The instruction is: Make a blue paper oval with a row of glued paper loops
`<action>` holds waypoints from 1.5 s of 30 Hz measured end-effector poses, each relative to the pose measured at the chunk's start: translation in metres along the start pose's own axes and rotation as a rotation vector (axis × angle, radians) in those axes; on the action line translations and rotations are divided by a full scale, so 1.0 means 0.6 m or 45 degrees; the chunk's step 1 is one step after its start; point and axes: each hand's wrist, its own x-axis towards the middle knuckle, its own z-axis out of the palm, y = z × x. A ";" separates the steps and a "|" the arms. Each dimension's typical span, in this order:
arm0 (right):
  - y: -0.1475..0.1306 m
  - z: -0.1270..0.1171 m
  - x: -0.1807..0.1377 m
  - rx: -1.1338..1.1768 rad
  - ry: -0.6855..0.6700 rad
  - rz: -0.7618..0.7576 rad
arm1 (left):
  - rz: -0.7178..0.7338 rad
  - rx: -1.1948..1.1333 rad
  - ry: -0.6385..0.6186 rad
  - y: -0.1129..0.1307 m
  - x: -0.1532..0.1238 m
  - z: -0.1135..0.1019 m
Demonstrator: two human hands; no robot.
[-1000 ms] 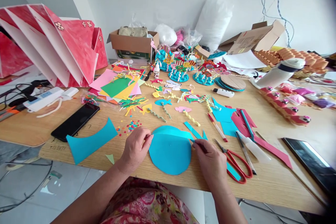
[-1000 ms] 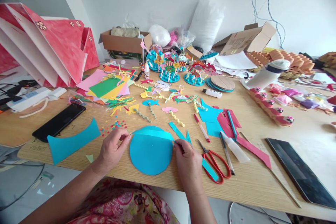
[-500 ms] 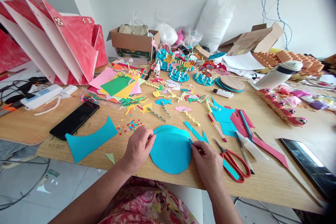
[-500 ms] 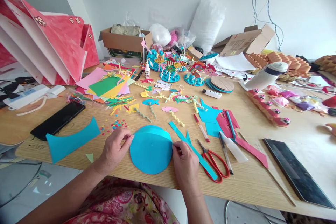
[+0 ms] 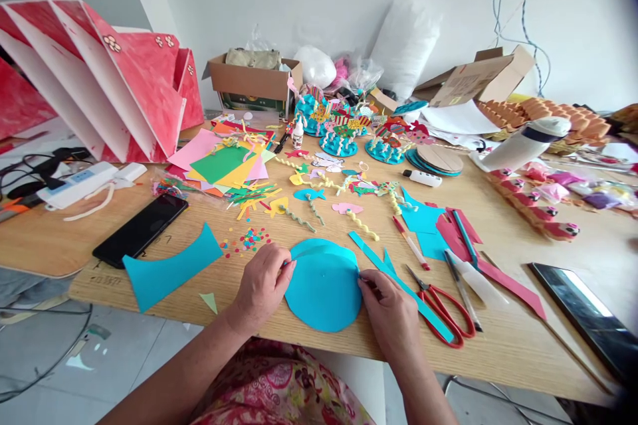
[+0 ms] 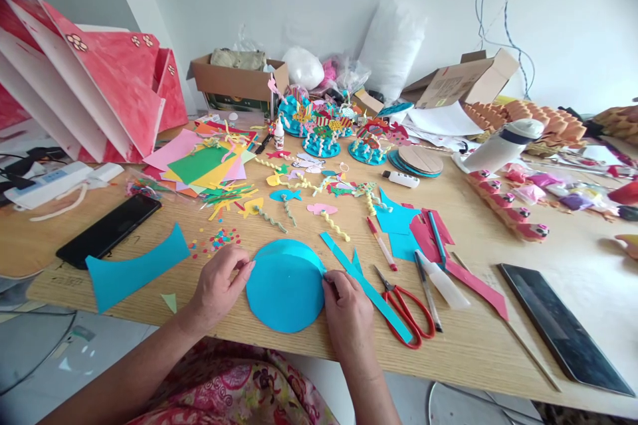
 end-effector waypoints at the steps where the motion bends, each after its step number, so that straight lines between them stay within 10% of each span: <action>1: 0.001 0.000 0.000 -0.004 0.000 -0.004 | -0.001 -0.002 0.000 0.000 0.000 0.000; 45: 0.011 -0.031 0.016 0.041 -0.014 -0.071 | 0.021 0.040 -0.025 0.003 0.000 -0.001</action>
